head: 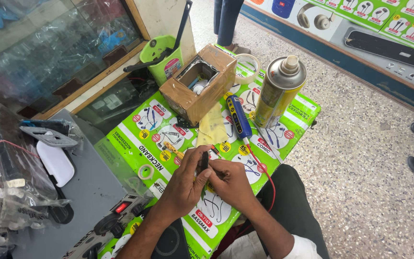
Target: The person applies flux to a small circuit board, then uses a hot air gun and tweezers to heat and adjust components on the board. The person handles the board and tools with both hands while seated at a cluttered workbench.
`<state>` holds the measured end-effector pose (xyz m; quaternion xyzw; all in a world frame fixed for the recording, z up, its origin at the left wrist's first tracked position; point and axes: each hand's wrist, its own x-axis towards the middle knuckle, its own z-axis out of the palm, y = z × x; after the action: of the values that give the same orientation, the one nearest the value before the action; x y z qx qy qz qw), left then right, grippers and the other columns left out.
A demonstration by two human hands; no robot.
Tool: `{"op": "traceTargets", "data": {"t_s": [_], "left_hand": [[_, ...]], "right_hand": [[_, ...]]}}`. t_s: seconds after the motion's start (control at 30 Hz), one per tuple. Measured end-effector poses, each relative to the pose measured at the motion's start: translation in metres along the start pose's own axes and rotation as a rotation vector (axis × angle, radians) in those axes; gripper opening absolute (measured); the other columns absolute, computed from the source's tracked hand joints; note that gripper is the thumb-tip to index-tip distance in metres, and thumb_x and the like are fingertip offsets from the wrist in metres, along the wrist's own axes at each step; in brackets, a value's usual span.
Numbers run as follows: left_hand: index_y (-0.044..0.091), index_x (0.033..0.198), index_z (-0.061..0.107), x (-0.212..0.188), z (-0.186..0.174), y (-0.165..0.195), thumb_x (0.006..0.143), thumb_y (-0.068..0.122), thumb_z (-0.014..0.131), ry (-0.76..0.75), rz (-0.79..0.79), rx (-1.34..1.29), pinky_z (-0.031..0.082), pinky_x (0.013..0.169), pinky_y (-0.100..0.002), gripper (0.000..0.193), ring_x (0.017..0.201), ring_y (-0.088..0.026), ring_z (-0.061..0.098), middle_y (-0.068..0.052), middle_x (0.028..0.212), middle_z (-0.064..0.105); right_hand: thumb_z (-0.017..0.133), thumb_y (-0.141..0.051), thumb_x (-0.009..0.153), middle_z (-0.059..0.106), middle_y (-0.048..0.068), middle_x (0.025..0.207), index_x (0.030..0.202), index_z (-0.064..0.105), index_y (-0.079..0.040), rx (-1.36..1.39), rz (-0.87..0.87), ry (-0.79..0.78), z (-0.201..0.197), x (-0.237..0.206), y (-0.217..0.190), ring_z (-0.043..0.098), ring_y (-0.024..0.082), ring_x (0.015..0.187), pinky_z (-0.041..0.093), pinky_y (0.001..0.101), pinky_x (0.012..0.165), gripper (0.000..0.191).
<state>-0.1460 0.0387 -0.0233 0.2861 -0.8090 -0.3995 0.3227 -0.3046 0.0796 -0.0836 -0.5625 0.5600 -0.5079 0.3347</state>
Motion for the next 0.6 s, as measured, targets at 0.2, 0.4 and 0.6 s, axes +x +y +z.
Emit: {"op": "traceTargets", "data": {"t_s": [0.2,0.4,0.6], "left_hand": [[0.003,0.148,0.042,-0.001,0.002,-0.009,0.109,0.022,0.049,-0.002,0.02,-0.053,0.051,0.099,-0.038,0.044,0.112,-0.028,0.065,-0.018,0.127,0.057],[0.004,0.153,0.036,-0.003,0.006,-0.025,0.111,0.024,0.044,-0.017,-0.058,-0.209,0.053,0.102,-0.037,0.047,0.119,-0.024,0.065,-0.016,0.132,0.057],[0.005,0.154,0.036,-0.003,0.006,-0.036,0.11,0.029,0.041,-0.011,-0.097,-0.287,0.053,0.096,-0.034,0.05,0.108,-0.019,0.066,-0.012,0.125,0.063]], "right_hand": [[0.066,-0.009,0.093,0.074,0.009,0.075,0.11,0.077,0.001,0.059,-0.003,0.024,0.0,0.002,0.002,0.06,0.008,0.061,0.048,0.0277,0.055,0.021],[0.064,-0.009,0.095,0.08,0.009,0.083,0.109,0.077,0.002,0.126,0.042,0.02,0.001,0.005,0.006,0.072,0.009,0.07,0.058,0.0248,0.064,0.022],[0.066,-0.011,0.098,0.079,0.009,0.084,0.111,0.077,0.003,0.214,0.062,-0.042,0.003,0.007,0.012,0.073,0.01,0.073,0.06,0.025,0.067,0.022]]}}
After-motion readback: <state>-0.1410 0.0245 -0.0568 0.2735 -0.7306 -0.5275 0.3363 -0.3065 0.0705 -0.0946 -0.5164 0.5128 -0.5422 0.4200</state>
